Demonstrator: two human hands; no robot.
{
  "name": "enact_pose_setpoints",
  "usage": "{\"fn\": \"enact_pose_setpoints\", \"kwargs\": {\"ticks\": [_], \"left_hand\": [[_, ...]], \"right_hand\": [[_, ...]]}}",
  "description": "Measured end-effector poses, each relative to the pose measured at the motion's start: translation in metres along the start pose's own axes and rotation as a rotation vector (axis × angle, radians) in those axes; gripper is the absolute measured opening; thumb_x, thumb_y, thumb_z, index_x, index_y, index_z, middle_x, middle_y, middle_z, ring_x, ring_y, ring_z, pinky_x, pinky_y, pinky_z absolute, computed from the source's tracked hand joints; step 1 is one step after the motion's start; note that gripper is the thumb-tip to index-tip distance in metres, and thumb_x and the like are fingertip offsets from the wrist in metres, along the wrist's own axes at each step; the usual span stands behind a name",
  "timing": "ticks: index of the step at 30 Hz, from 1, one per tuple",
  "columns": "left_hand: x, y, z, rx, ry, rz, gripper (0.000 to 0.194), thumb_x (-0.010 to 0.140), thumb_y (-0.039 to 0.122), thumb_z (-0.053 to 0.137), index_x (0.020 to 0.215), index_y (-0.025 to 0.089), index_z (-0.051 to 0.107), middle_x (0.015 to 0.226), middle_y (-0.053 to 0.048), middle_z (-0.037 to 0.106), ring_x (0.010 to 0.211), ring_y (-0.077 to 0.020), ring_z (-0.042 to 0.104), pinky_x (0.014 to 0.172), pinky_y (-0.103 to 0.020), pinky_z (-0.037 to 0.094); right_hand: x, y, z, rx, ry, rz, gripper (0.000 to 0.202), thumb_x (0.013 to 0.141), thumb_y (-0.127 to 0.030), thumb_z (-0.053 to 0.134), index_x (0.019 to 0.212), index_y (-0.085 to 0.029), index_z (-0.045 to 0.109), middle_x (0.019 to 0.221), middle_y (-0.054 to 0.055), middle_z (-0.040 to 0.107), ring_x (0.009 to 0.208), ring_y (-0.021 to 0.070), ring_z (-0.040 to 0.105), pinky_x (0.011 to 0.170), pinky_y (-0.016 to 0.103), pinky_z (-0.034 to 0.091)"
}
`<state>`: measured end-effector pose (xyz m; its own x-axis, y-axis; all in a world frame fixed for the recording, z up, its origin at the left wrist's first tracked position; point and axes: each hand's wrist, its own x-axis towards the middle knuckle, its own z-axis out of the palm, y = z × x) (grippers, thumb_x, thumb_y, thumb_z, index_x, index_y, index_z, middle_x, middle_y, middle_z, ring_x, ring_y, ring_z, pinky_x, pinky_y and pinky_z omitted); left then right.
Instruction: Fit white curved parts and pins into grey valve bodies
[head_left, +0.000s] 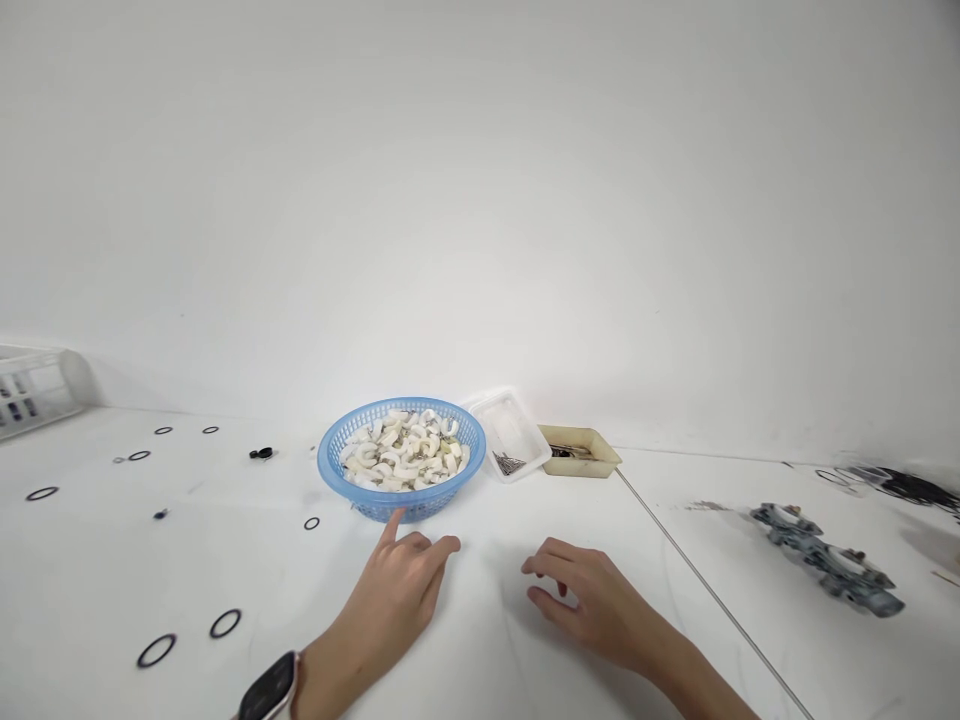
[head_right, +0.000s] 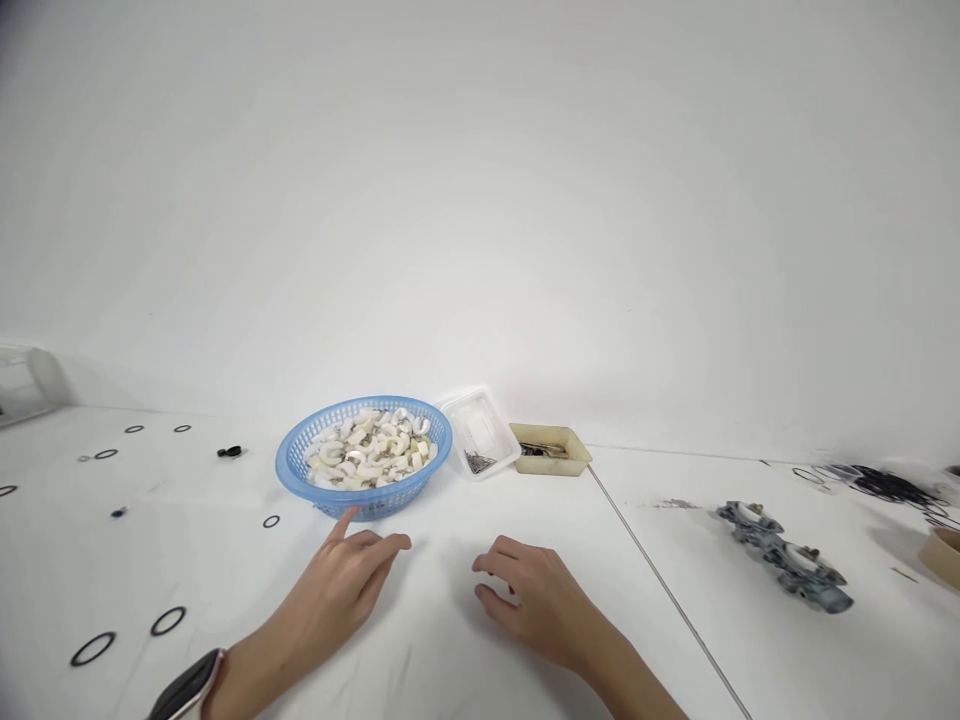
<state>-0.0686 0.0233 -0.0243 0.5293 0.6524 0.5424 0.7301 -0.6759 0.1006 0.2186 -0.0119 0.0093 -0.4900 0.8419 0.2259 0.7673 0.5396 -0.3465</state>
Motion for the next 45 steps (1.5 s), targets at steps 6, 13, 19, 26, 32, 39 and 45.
{"fn": "enact_pose_setpoints", "kwargs": {"ticks": [6, 13, 19, 26, 32, 39, 45], "left_hand": [[-0.0002, 0.0004, 0.0005, -0.037, 0.016, -0.018, 0.044, 0.092, 0.001, 0.028, 0.114, 0.021, 0.061, 0.069, 0.001, 0.065, 0.068, -0.0188, 0.067, 0.112, -0.064, 0.034], [-0.0011, -0.0015, 0.0015, -0.041, 0.022, -0.009, 0.046, 0.092, 0.001, 0.027, 0.121, 0.022, 0.057, 0.066, 0.003, 0.063, 0.066, -0.0180, 0.066, 0.111, -0.063, 0.034], [0.0012, 0.0038, -0.0020, -0.064, 0.005, -0.041, 0.032, 0.104, 0.016, 0.032, 0.124, 0.024, 0.056, 0.067, 0.003, 0.063, 0.071, -0.0193, 0.067, 0.111, -0.063, 0.034], [0.0010, 0.0023, -0.0018, -0.002, 0.011, -0.016, 0.045, 0.099, 0.006, 0.023, 0.125, 0.021, 0.058, 0.066, 0.001, 0.060, 0.067, -0.0189, 0.065, 0.109, -0.063, 0.036], [0.0009, 0.0040, -0.0031, -0.009, -0.007, -0.028, 0.035, 0.104, 0.014, 0.029, 0.119, 0.023, 0.059, 0.068, 0.002, 0.062, 0.070, -0.0187, 0.066, 0.112, -0.064, 0.033], [0.0002, 0.0013, -0.0014, -0.001, -0.007, -0.011, 0.041, 0.100, 0.007, 0.026, 0.122, 0.022, 0.057, 0.069, 0.001, 0.063, 0.073, -0.0195, 0.067, 0.109, -0.064, 0.036], [0.0013, 0.0045, -0.0030, -0.009, -0.001, -0.024, 0.036, 0.101, 0.010, 0.029, 0.119, 0.023, 0.057, 0.070, 0.001, 0.064, 0.075, -0.0195, 0.068, 0.112, -0.064, 0.033]], "right_hand": [[-0.0004, 0.0012, 0.0014, 0.012, 0.007, -0.010, 0.021, 0.099, -0.025, 0.053, 0.113, -0.029, 0.069, 0.100, 0.000, 0.069, 0.073, 0.0141, 0.063, 0.068, 0.026, 0.050], [-0.0005, 0.0011, 0.0007, 0.002, 0.019, -0.014, 0.021, 0.100, -0.027, 0.053, 0.114, -0.030, 0.069, 0.100, 0.000, 0.070, 0.072, 0.0143, 0.064, 0.068, 0.027, 0.050], [0.0004, 0.0011, 0.0005, 0.001, 0.024, -0.011, 0.021, 0.099, -0.028, 0.054, 0.113, -0.029, 0.070, 0.099, 0.000, 0.070, 0.072, 0.0142, 0.064, 0.067, 0.027, 0.050], [-0.0005, 0.0021, 0.0025, -0.002, 0.005, 0.000, 0.020, 0.098, -0.026, 0.055, 0.112, -0.029, 0.069, 0.100, -0.001, 0.070, 0.072, 0.0141, 0.064, 0.068, 0.027, 0.051], [0.0006, 0.0012, 0.0010, 0.011, 0.004, 0.000, 0.021, 0.099, -0.027, 0.054, 0.113, -0.029, 0.069, 0.101, 0.000, 0.070, 0.073, 0.0146, 0.065, 0.069, 0.027, 0.051], [0.0006, 0.0021, 0.0022, 0.007, -0.008, 0.013, 0.020, 0.098, -0.026, 0.055, 0.112, -0.030, 0.068, 0.099, -0.001, 0.069, 0.072, 0.0148, 0.064, 0.068, 0.027, 0.050], [-0.0012, 0.0018, 0.0039, 0.005, -0.025, 0.016, 0.020, 0.099, -0.027, 0.054, 0.113, -0.031, 0.068, 0.101, -0.001, 0.069, 0.073, 0.0148, 0.064, 0.070, 0.028, 0.050]]}}
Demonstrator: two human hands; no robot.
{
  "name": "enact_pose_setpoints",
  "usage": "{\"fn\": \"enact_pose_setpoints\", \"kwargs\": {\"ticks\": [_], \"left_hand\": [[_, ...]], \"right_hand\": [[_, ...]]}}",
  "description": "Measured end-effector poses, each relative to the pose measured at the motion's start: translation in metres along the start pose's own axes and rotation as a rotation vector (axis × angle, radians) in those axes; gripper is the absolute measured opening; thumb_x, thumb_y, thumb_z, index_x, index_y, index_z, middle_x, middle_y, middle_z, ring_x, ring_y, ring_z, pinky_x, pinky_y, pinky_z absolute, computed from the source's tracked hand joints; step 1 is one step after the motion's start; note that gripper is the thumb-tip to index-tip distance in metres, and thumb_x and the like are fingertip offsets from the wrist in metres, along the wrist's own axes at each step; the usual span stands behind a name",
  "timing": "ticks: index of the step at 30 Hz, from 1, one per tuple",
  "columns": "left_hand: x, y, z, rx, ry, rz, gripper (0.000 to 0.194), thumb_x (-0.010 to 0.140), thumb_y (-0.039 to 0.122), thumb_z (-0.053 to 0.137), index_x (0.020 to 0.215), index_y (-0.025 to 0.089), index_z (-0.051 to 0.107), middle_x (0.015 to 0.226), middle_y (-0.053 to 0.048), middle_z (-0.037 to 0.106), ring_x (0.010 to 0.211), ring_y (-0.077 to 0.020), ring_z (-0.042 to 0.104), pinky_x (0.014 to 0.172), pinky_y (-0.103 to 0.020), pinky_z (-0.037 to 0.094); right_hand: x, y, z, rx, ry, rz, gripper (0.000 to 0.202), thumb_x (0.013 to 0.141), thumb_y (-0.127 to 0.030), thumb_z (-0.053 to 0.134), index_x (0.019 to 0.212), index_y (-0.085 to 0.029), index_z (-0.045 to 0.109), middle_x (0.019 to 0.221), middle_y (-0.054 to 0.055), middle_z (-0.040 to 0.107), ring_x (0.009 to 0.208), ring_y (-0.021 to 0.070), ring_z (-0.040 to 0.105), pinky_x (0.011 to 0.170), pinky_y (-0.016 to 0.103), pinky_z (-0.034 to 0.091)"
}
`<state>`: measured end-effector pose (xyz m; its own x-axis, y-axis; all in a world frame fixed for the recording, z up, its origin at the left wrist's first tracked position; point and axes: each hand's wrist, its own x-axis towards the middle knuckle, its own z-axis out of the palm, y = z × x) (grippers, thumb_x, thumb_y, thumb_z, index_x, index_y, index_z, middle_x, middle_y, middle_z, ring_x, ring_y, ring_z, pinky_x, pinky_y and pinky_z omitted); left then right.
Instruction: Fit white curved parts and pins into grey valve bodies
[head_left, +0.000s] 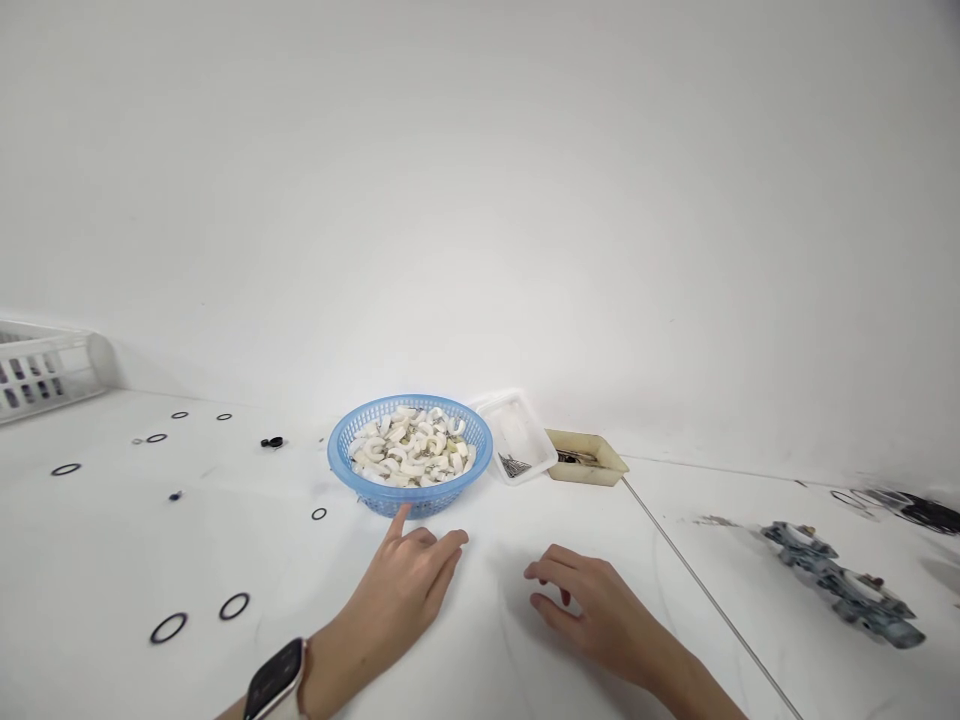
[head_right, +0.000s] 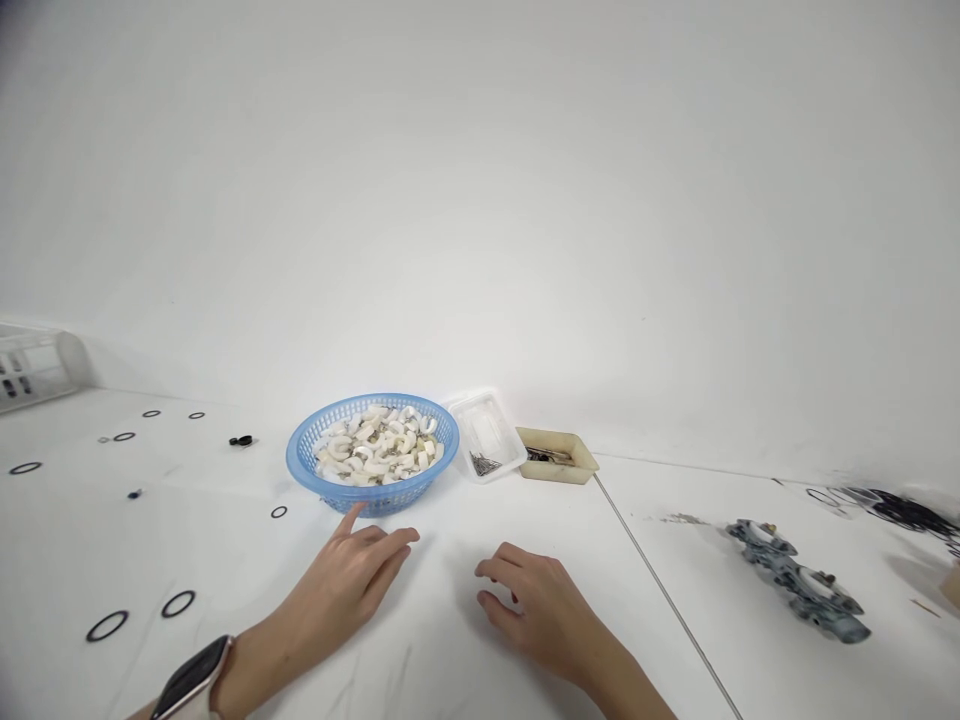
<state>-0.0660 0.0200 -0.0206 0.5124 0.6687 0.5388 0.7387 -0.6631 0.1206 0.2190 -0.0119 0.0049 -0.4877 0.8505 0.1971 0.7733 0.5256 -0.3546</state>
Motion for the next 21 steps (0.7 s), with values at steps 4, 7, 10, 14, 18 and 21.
{"fn": "enact_pose_setpoints", "kwargs": {"ticks": [4, 7, 10, 14, 18, 21], "left_hand": [[-0.0004, -0.0007, 0.0007, 0.030, 0.000, 0.025, 0.045, 0.095, 0.001, 0.026, 0.119, 0.021, 0.058, 0.070, 0.000, 0.064, 0.072, -0.0191, 0.067, 0.110, -0.065, 0.035], [-0.0010, -0.0027, 0.0018, 0.046, 0.006, 0.034, 0.047, 0.091, -0.001, 0.027, 0.119, 0.020, 0.059, 0.068, 0.000, 0.062, 0.070, -0.0188, 0.066, 0.109, -0.065, 0.036], [-0.0012, -0.0038, 0.0017, 0.042, 0.010, 0.042, 0.047, 0.090, -0.002, 0.029, 0.118, 0.020, 0.059, 0.066, 0.000, 0.061, 0.069, -0.0185, 0.066, 0.108, -0.065, 0.038], [-0.0008, -0.0044, 0.0019, 0.038, 0.012, 0.041, 0.048, 0.088, -0.003, 0.030, 0.118, 0.021, 0.060, 0.066, 0.001, 0.061, 0.071, -0.0194, 0.067, 0.107, -0.065, 0.040], [-0.0014, -0.0049, 0.0038, 0.031, 0.017, 0.034, 0.049, 0.088, -0.003, 0.030, 0.118, 0.020, 0.060, 0.068, 0.000, 0.062, 0.070, -0.0187, 0.066, 0.109, -0.065, 0.037], [-0.0021, -0.0048, 0.0045, 0.034, 0.025, 0.035, 0.049, 0.088, -0.003, 0.029, 0.117, 0.020, 0.060, 0.066, 0.001, 0.060, 0.070, -0.0191, 0.065, 0.109, -0.066, 0.035]], "right_hand": [[0.0001, -0.0005, -0.0005, -0.002, -0.003, -0.009, 0.020, 0.099, -0.026, 0.054, 0.113, -0.031, 0.068, 0.100, -0.001, 0.069, 0.073, 0.0149, 0.064, 0.070, 0.028, 0.049], [0.0010, -0.0009, -0.0021, -0.007, 0.007, -0.008, 0.021, 0.098, -0.025, 0.055, 0.113, -0.031, 0.068, 0.101, -0.002, 0.069, 0.074, 0.0147, 0.064, 0.069, 0.027, 0.049], [0.0016, -0.0014, -0.0036, -0.008, 0.008, 0.001, 0.020, 0.098, -0.024, 0.055, 0.112, -0.031, 0.068, 0.100, -0.003, 0.069, 0.073, 0.0140, 0.063, 0.068, 0.027, 0.048], [0.0013, -0.0016, -0.0034, -0.004, -0.001, 0.006, 0.020, 0.098, -0.025, 0.055, 0.112, -0.031, 0.068, 0.099, -0.003, 0.068, 0.073, 0.0138, 0.063, 0.069, 0.026, 0.049], [0.0006, -0.0011, -0.0019, 0.000, -0.009, -0.002, 0.021, 0.098, -0.025, 0.055, 0.114, -0.032, 0.068, 0.100, -0.003, 0.068, 0.073, 0.0139, 0.063, 0.069, 0.026, 0.048], [0.0007, -0.0012, -0.0017, -0.009, -0.012, -0.008, 0.021, 0.098, -0.024, 0.055, 0.113, -0.031, 0.068, 0.100, -0.002, 0.068, 0.074, 0.0144, 0.063, 0.069, 0.026, 0.048]]}}
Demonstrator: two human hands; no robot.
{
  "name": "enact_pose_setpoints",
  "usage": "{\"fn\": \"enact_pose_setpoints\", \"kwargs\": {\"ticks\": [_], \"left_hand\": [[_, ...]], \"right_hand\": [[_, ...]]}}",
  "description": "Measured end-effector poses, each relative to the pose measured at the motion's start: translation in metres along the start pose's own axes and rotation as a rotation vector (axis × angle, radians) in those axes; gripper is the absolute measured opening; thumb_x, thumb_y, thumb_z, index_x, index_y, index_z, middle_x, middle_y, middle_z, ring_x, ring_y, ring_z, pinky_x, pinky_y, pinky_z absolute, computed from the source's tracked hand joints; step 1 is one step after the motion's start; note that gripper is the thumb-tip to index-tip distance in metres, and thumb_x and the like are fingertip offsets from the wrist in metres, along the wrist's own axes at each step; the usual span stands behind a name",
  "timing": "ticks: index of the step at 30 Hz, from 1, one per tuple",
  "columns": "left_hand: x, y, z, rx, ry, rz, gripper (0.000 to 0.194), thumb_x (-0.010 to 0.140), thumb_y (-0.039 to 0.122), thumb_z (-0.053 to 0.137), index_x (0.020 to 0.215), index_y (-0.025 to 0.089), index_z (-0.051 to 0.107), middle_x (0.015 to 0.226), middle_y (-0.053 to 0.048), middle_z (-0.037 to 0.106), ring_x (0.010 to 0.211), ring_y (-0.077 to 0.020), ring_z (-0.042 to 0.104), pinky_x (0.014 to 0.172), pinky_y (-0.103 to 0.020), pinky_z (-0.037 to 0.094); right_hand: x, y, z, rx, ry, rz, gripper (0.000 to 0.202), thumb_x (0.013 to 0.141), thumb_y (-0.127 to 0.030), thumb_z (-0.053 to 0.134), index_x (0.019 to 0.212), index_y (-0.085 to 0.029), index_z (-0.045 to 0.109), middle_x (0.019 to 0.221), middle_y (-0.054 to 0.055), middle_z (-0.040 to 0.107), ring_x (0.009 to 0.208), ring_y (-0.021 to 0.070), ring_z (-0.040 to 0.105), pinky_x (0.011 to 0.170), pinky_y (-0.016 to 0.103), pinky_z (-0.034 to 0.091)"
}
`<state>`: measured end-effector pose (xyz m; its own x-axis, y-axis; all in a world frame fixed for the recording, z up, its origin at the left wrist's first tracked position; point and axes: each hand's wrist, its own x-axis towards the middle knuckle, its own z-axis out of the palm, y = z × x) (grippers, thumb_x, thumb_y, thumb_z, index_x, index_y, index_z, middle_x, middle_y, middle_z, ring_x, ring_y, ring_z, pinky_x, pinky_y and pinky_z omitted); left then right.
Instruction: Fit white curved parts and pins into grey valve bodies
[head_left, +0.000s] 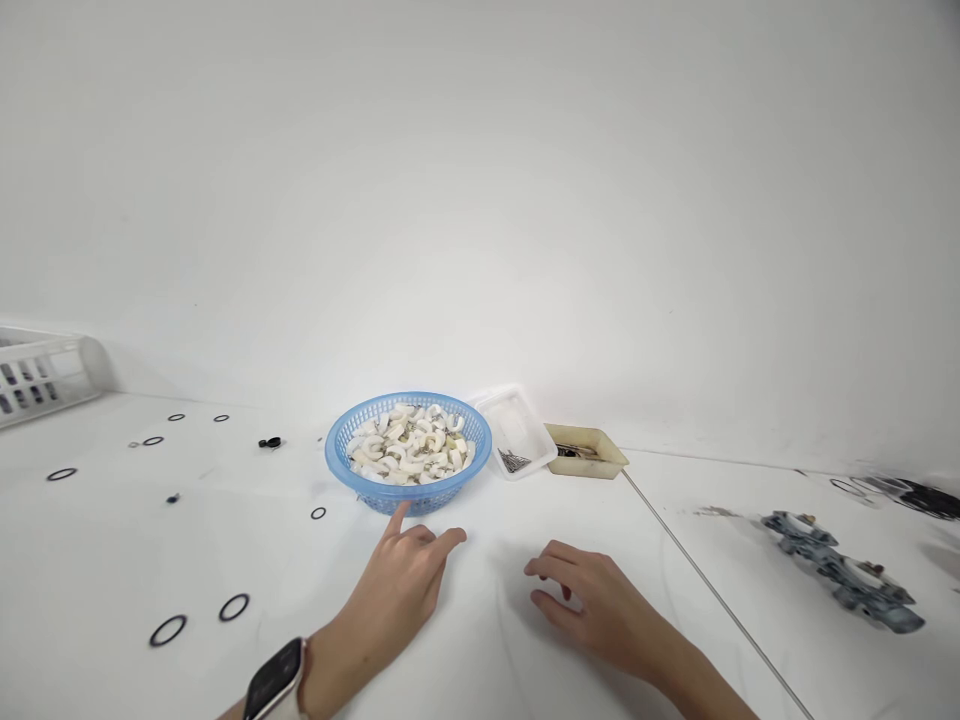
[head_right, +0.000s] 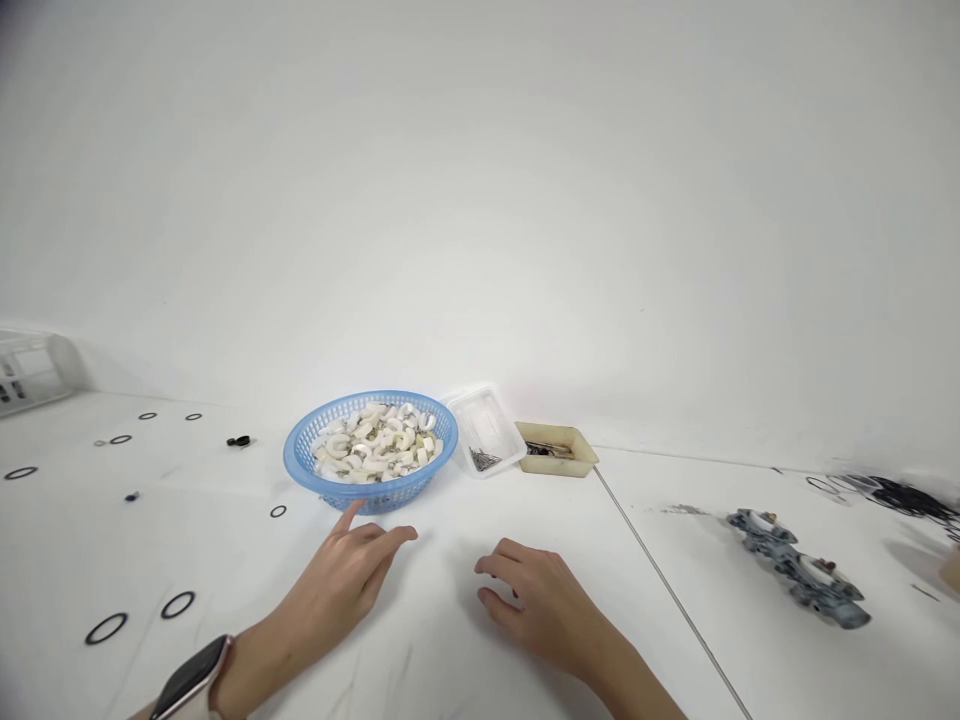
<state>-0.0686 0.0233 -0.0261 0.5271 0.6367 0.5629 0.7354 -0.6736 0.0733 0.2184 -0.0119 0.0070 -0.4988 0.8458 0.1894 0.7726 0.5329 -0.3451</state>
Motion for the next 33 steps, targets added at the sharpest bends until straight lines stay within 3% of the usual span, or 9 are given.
{"fn": "enact_pose_setpoints", "kwargs": {"ticks": [11, 19, 33], "left_hand": [[0.0011, -0.0024, 0.0002, 0.021, 0.034, 0.038, 0.052, 0.086, -0.004, 0.028, 0.116, 0.020, 0.063, 0.065, 0.001, 0.060, 0.065, -0.0190, 0.065, 0.102, -0.066, 0.042], [0.0010, -0.0004, -0.0007, 0.009, 0.006, 0.009, 0.051, 0.084, -0.005, 0.031, 0.116, 0.020, 0.062, 0.063, 0.001, 0.059, 0.067, -0.0193, 0.065, 0.108, -0.066, 0.037], [0.0013, -0.0014, -0.0018, -0.010, 0.004, 0.012, 0.051, 0.087, -0.003, 0.029, 0.116, 0.021, 0.063, 0.064, 0.001, 0.060, 0.067, -0.0192, 0.066, 0.106, -0.066, 0.040]], "right_hand": [[-0.0011, -0.0010, -0.0028, 0.001, 0.021, -0.002, 0.022, 0.098, -0.024, 0.055, 0.114, -0.031, 0.068, 0.100, -0.002, 0.068, 0.073, 0.0142, 0.062, 0.068, 0.026, 0.047], [-0.0002, -0.0017, -0.0017, 0.001, -0.005, 0.013, 0.022, 0.097, -0.023, 0.055, 0.113, -0.031, 0.069, 0.099, -0.002, 0.068, 0.075, 0.0145, 0.064, 0.069, 0.026, 0.048], [-0.0006, -0.0019, -0.0028, 0.002, -0.012, 0.015, 0.023, 0.096, -0.025, 0.056, 0.113, -0.030, 0.070, 0.100, -0.001, 0.069, 0.076, 0.0155, 0.065, 0.070, 0.026, 0.049]]}}
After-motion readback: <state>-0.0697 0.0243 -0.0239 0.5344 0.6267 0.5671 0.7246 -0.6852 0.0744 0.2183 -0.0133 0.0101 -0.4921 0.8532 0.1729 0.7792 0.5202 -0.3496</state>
